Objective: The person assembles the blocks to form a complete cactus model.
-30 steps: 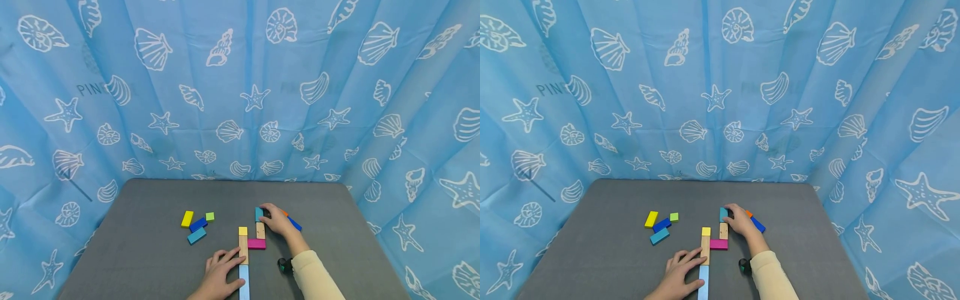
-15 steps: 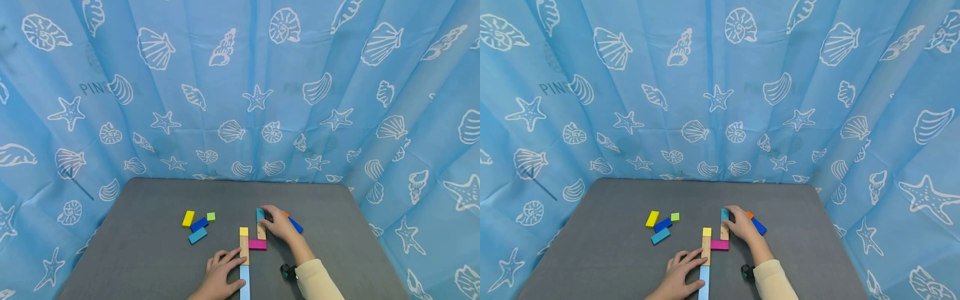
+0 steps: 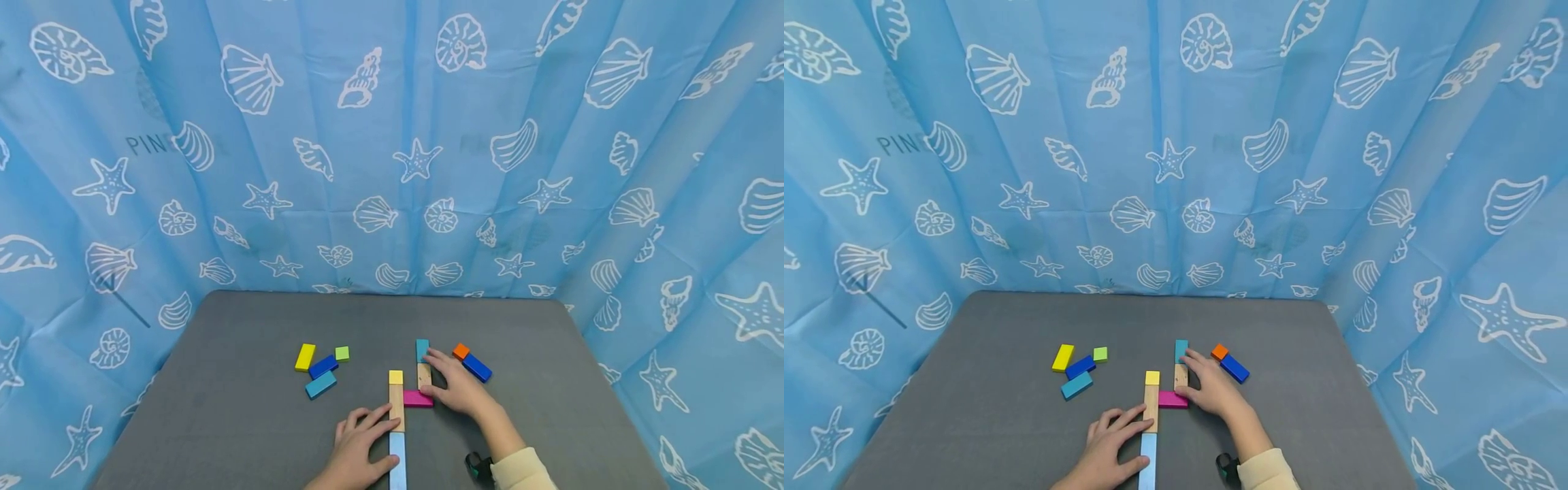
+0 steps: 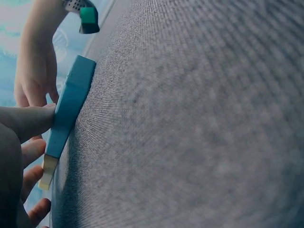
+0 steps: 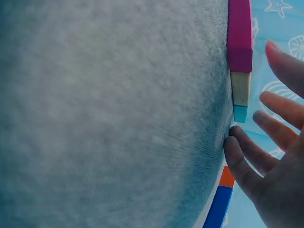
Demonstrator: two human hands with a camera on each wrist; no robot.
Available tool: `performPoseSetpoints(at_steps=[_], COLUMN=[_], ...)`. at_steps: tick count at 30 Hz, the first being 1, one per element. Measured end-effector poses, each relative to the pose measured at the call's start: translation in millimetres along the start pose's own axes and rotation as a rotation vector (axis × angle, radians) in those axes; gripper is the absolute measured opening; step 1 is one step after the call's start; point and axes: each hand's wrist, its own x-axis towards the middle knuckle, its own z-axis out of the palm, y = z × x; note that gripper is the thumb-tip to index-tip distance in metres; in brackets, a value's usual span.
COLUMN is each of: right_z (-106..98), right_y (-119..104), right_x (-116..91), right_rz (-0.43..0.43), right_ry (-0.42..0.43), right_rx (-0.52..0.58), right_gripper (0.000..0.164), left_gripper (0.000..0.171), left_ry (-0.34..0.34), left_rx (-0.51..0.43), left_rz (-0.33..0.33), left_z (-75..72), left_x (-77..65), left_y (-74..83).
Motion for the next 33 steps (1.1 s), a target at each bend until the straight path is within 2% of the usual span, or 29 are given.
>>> performPoseSetpoints(at_steps=[7, 10, 15, 18, 22, 28, 33], right_z=[1.9, 2.7, 2.5, 2.5, 2.7, 2.8, 2.3], right_y=[-2.1, -2.5, -3.7, -4.0, -3.9, -3.6, -3.7], right_x=[-0.9, -0.6, -0.6, -0.6, -0.5, -0.9, -0.3], right_rz=[0.021, 0.03, 0.041, 0.045, 0.035, 0.036, 0.043], right_ry=[-0.034, -0.033, -0.033, -0.034, -0.036, -0.032, -0.034], right_rx=[-0.046, -0.061, -0.063, -0.063, -0.064, -0.06, -0.057], right_gripper=[0.069, 0.069, 0.07, 0.07, 0.069, 0.069, 0.069], left_gripper=[0.062, 0.062, 0.063, 0.063, 0.059, 0.059, 0.059], left_ry=[0.009, 0.012, 0.041, 0.084, 0.207, 0.465, 0.539], left_rx=[0.017, -0.002, -0.047, -0.033, 0.045, 0.141, 0.105], left_rz=[-0.011, -0.004, 0.013, 0.011, -0.023, -0.182, -0.311], left_z=[2.7, 0.7, -10.2, -20.6, -35.9, -57.8, -69.3], left_x=[0.5, 0.0, 0.3, 0.5, 0.6, 1.5, 1.8], left_y=[-2.0, -0.7, -0.5, -3.7, -14.2, -36.5, -49.5])
